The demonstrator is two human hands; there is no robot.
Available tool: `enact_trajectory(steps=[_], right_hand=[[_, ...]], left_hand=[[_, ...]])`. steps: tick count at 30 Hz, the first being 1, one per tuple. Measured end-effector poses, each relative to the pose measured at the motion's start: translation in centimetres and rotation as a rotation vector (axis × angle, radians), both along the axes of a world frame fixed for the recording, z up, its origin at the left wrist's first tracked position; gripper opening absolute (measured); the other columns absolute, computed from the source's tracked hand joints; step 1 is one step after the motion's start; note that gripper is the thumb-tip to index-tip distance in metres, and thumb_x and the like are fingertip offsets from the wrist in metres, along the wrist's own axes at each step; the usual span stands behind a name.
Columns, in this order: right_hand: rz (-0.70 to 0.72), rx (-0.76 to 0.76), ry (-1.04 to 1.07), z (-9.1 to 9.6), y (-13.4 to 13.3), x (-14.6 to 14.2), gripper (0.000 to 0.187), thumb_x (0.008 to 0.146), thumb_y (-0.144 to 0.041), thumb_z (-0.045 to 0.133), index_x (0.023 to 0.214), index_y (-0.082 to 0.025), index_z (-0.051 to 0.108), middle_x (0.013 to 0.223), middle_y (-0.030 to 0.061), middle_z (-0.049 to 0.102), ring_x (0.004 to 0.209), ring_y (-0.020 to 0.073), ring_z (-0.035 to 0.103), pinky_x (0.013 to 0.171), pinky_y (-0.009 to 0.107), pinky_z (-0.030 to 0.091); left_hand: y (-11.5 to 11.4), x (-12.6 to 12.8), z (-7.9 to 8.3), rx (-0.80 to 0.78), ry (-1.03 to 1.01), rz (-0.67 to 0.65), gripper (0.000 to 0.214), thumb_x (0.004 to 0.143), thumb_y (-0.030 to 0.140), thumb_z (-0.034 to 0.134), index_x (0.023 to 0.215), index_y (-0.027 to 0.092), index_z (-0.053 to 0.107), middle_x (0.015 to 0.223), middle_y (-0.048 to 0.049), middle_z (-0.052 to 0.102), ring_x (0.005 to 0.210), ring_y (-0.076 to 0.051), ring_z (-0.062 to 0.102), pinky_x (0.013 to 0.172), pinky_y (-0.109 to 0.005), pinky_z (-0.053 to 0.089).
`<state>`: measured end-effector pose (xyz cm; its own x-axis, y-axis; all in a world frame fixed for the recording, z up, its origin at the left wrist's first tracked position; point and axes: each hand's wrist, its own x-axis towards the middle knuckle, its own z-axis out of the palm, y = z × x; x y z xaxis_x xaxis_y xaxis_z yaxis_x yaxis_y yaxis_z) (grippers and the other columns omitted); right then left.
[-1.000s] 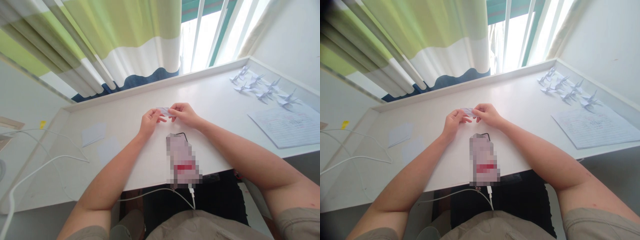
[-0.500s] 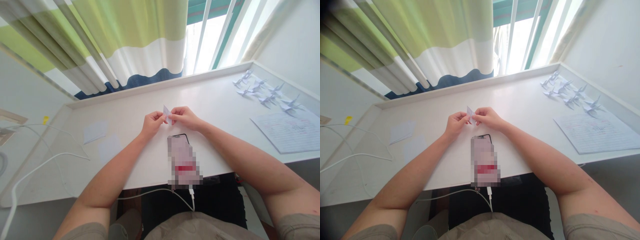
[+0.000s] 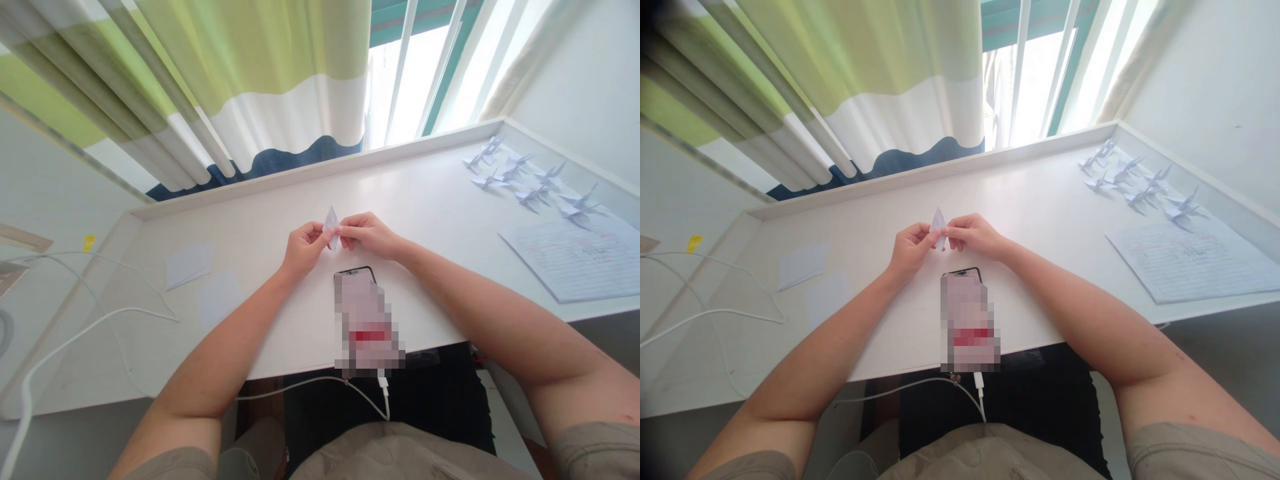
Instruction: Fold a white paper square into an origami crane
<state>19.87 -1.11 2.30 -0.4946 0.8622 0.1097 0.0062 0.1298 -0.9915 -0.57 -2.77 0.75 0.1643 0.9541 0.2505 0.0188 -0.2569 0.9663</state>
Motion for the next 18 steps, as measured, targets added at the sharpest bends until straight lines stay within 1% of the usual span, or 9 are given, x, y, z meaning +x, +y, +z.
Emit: enact_trajectory(steps=[3, 6, 8, 12, 15, 18], right_hand=[[0.003, 0.01, -0.016, -0.13, 0.07, 0.09, 0.043, 0.092, -0.051, 0.077, 0.064, -0.02, 0.066, 0.061, -0.0005, 0.063, 0.059, 0.0116, 0.052, 0.064, 0.03, 0.044], [-0.008, 0.029, -0.043, -0.4, 0.15, 0.06, 0.044, 0.093, -0.051, 0.073, 0.063, -0.02, 0.066, 0.061, 0.0001, 0.064, 0.059, 0.0115, 0.053, 0.064, 0.029, 0.045], [-0.063, 0.029, -0.043, -0.55, 0.17, -0.03, 0.038, 0.092, -0.048, 0.074, 0.067, -0.019, 0.068, 0.063, 0.0004, 0.065, 0.06, 0.012, 0.056, 0.064, 0.028, 0.047], [-0.174, 0.019, 0.005, -0.6, 0.09, -0.24, 0.022, 0.085, -0.039, 0.079, 0.08, -0.018, 0.073, 0.067, -0.0001, 0.068, 0.062, 0.0132, 0.062, 0.064, 0.028, 0.051], [-0.187, 0.037, 0.039, -0.57, 0.08, -0.34, 0.019, 0.082, -0.036, 0.079, 0.079, -0.018, 0.074, 0.069, 0.0008, 0.071, 0.063, 0.0136, 0.064, 0.065, 0.029, 0.054], [-0.18, 0.036, 0.057, -0.64, 0.19, -0.38, 0.016, 0.081, -0.033, 0.078, 0.077, -0.018, 0.074, 0.066, 0.0005, 0.07, 0.062, 0.0137, 0.065, 0.065, 0.029, 0.056]], left_hand=[[0.03, -0.1, -0.05, -0.009, 0.005, -0.017, 0.046, 0.081, 0.063, 0.09, 0.085, 0.018, 0.078, 0.075, -0.0032, 0.075, 0.068, -0.015, 0.068, 0.068, -0.029, 0.053], [0.04, -0.18, 0.05, -0.039, 0.032, -0.028, 0.046, 0.082, 0.063, 0.088, 0.082, 0.018, 0.078, 0.074, -0.0031, 0.075, 0.068, -0.015, 0.067, 0.068, -0.029, 0.052], [0.01, -0.2, 0.17, -0.076, 0.045, -0.035, 0.047, 0.081, 0.063, 0.088, 0.08, 0.018, 0.076, 0.071, -0.0021, 0.073, 0.066, -0.015, 0.067, 0.067, -0.029, 0.051], [-0.07, -0.22, 0.32, -0.152, 0.023, -0.075, 0.049, 0.076, 0.064, 0.091, 0.079, 0.018, 0.074, 0.069, -0.0013, 0.073, 0.066, -0.017, 0.07, 0.066, -0.029, 0.052], [-0.07, -0.22, 0.32, -0.174, 0.014, -0.1, 0.051, 0.073, 0.065, 0.093, 0.079, 0.018, 0.074, 0.069, -0.0014, 0.073, 0.066, -0.017, 0.072, 0.066, -0.029, 0.053], [-0.05, -0.18, 0.32, -0.165, 0.025, -0.1, 0.05, 0.075, 0.064, 0.092, 0.079, 0.018, 0.074, 0.069, -0.0011, 0.073, 0.066, -0.017, 0.071, 0.067, -0.029, 0.053]])
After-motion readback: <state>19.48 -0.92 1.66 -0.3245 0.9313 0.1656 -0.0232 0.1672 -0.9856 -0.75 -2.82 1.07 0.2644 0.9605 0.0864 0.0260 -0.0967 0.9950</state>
